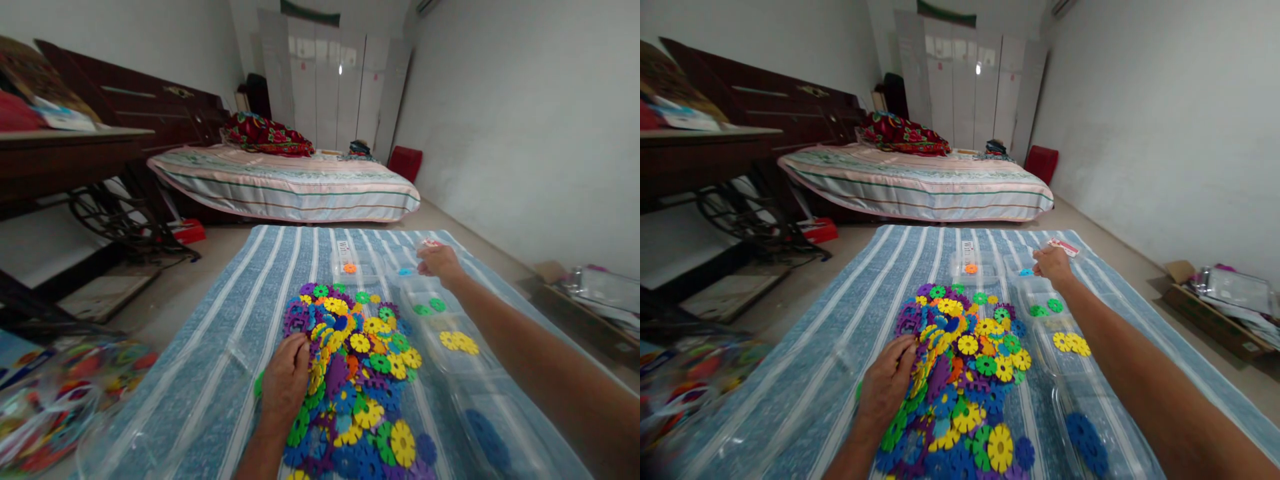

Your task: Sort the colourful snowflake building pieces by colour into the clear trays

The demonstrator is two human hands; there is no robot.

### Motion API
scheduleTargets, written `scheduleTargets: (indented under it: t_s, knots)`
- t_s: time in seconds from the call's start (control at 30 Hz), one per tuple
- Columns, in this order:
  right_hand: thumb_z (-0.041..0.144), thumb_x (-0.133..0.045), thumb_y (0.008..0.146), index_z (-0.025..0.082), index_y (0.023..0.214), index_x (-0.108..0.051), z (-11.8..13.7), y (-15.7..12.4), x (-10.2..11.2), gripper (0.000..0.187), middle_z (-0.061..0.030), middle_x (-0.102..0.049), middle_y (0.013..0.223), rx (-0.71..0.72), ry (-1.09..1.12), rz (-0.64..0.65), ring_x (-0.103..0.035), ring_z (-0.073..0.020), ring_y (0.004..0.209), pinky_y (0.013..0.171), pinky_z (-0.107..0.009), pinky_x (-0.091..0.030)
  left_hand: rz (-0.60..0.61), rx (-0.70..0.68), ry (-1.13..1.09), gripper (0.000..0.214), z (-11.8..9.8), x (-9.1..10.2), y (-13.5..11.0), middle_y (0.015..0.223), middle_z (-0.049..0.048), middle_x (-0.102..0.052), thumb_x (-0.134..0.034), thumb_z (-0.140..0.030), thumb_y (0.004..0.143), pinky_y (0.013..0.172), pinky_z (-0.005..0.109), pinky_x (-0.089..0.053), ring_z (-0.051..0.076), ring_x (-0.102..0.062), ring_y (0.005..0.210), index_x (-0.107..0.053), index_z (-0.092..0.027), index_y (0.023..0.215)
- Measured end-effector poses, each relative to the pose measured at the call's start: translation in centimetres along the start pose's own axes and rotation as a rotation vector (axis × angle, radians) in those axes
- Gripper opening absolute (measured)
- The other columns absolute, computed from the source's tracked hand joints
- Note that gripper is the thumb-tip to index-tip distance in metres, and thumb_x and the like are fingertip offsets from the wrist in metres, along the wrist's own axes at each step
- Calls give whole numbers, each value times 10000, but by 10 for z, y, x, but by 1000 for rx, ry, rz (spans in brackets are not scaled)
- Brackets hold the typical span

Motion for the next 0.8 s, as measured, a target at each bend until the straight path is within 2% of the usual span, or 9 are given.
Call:
scheduleTargets:
  t_s: [0.07, 0.17, 0.27, 0.33, 0.4, 0.43, 0.53, 0.67, 0.8]
  knots:
    - [349, -571, 874, 111, 871, -643, 3, -11, 5, 248, -47, -647, 804, -37, -74, 37, -603, -135, 682, 646, -293, -501, 0, 2, -4, 263, 0, 1, 0, 982, 59, -705, -427, -332, 854, 905, 310, -514, 185, -655, 941, -655, -213, 912]
    - [296, -657, 765, 123, 540, -607, 17, -51, 15, 288, 8, -535, 445, -9, -146, 102, -477, -95, 428, 493, -241, -377, 1, 3, -5, 267, -1, 1, 1, 986, 57, -704, -423, -339, 855, 905, 313, -514, 186, -655, 945, -655, -218, 903]
    - [270, -655, 744, 158, 480, -584, 30, -122, 19, 296, 33, -528, 449, 119, -191, 260, -425, -74, 427, 478, -225, -313, 10, 5, -2, 285, -3, 1, 2, 976, 65, -704, -415, -345, 857, 905, 309, -512, 187, -655, 940, -660, -205, 902]
    - [276, -535, 844, 180, 520, -577, 31, -178, 15, 341, 36, -525, 500, 391, -293, 472, -444, -83, 479, 492, -222, -305, 14, 4, 4, 291, -4, 1, 2, 981, 70, -703, -411, -342, 857, 908, 313, -508, 190, -654, 942, -660, -199, 904]
    - [258, -475, 895, 192, 594, -590, 21, -228, 7, 329, 28, -548, 556, 563, -395, 592, -482, -93, 518, 524, -226, -343, 16, 0, 11, 285, -5, 1, 3, 987, 69, -702, -414, -336, 854, 915, 319, -503, 192, -651, 946, -659, -199, 903]
    - [250, -460, 905, 197, 638, -601, 12, -248, 2, 306, 14, -575, 596, 637, -435, 599, -520, -109, 564, 544, -234, -367, 16, -3, 14, 282, -5, 1, 2, 986, 68, -703, -416, -334, 852, 919, 322, -501, 193, -651, 947, -659, -200, 901]
    - [199, -438, 902, 202, 785, -634, -19, -285, -11, 229, -29, -626, 703, 781, -456, 433, -581, -153, 674, 608, -267, -447, 18, -13, 25, 280, -6, 1, 1, 984, 68, -703, -412, -322, 853, 928, 323, -494, 190, -648, 957, -658, -197, 903]
    - [138, -465, 874, 211, 951, -632, -57, -301, -11, 199, -73, -662, 884, 830, -426, 150, -625, -189, 857, 763, -334, -529, 18, -12, 36, 295, -7, 1, -1, 987, 78, -700, -389, -306, 856, 928, 329, -492, 188, -646, 958, -657, -190, 899]
    - [141, -494, 855, 212, 1016, -617, -82, -308, 0, 214, -92, -655, 1023, 845, -495, 73, -604, -227, 1020, 880, -405, -529, 22, -18, 26, 298, -9, 2, -3, 986, 79, -699, -375, -291, 858, 927, 334, -489, 185, -642, 960, -653, -192, 893]
Point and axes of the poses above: each hand's wrist, its own y-axis towards the middle knuckle, its own x-axis out of the back of the hand, z = x × y, the point moved 1 cm from there along y, towards the middle knuckle
